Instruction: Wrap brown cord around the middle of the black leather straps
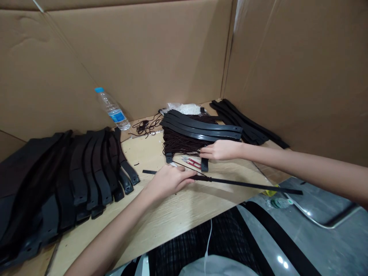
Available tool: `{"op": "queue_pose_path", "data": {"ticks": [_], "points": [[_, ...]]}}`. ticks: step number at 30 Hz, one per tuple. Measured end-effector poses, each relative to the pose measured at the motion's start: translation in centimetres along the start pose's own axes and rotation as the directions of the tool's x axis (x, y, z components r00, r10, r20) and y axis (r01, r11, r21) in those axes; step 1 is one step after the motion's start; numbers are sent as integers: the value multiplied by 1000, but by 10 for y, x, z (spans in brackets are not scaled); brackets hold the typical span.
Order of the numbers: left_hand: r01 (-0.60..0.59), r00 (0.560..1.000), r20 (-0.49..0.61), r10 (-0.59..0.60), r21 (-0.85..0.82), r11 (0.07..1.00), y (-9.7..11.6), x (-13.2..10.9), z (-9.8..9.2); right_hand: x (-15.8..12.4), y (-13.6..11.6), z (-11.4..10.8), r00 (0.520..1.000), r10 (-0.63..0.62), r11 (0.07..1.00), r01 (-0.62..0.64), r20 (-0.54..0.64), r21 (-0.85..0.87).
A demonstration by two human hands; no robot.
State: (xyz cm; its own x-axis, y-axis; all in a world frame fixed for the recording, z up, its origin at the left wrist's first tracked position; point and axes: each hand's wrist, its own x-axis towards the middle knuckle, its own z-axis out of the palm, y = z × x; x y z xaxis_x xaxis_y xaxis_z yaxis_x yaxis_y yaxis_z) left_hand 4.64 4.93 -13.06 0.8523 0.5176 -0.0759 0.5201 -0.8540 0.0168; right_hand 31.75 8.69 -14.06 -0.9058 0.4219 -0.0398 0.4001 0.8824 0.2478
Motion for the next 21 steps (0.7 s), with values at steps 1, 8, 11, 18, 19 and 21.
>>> {"op": "queue_pose_path", "data": {"ticks": [1, 8, 11, 18, 19, 21], "points": [[10, 1000, -4, -10, -6, 1000, 0, -2, -1, 0, 0, 1, 1000, -27, 998, 27, 14, -49], [36, 999, 10, -36, 23, 999, 6, -9, -11, 1, -2, 4, 999, -30, 992, 32, 18, -120], [45, 999, 8, -45, 35, 998, 8, -10, -13, 0, -4, 5, 1000, 1, 999, -1, 13, -45], [74, 996, -41, -74, 6, 997, 8, -11, -13, -3, -3, 9, 984, 165, 907, -125, -65, 401], [80, 996, -45, -80, 2, 997, 8, -11, -13, -5, -2, 5, 979, 194, 854, -140, -58, 500], [86, 995, -47, -86, -5, 996, 7, -10, -12, -12, 2, -8, 965, 263, 710, -190, -5, 678]]}}
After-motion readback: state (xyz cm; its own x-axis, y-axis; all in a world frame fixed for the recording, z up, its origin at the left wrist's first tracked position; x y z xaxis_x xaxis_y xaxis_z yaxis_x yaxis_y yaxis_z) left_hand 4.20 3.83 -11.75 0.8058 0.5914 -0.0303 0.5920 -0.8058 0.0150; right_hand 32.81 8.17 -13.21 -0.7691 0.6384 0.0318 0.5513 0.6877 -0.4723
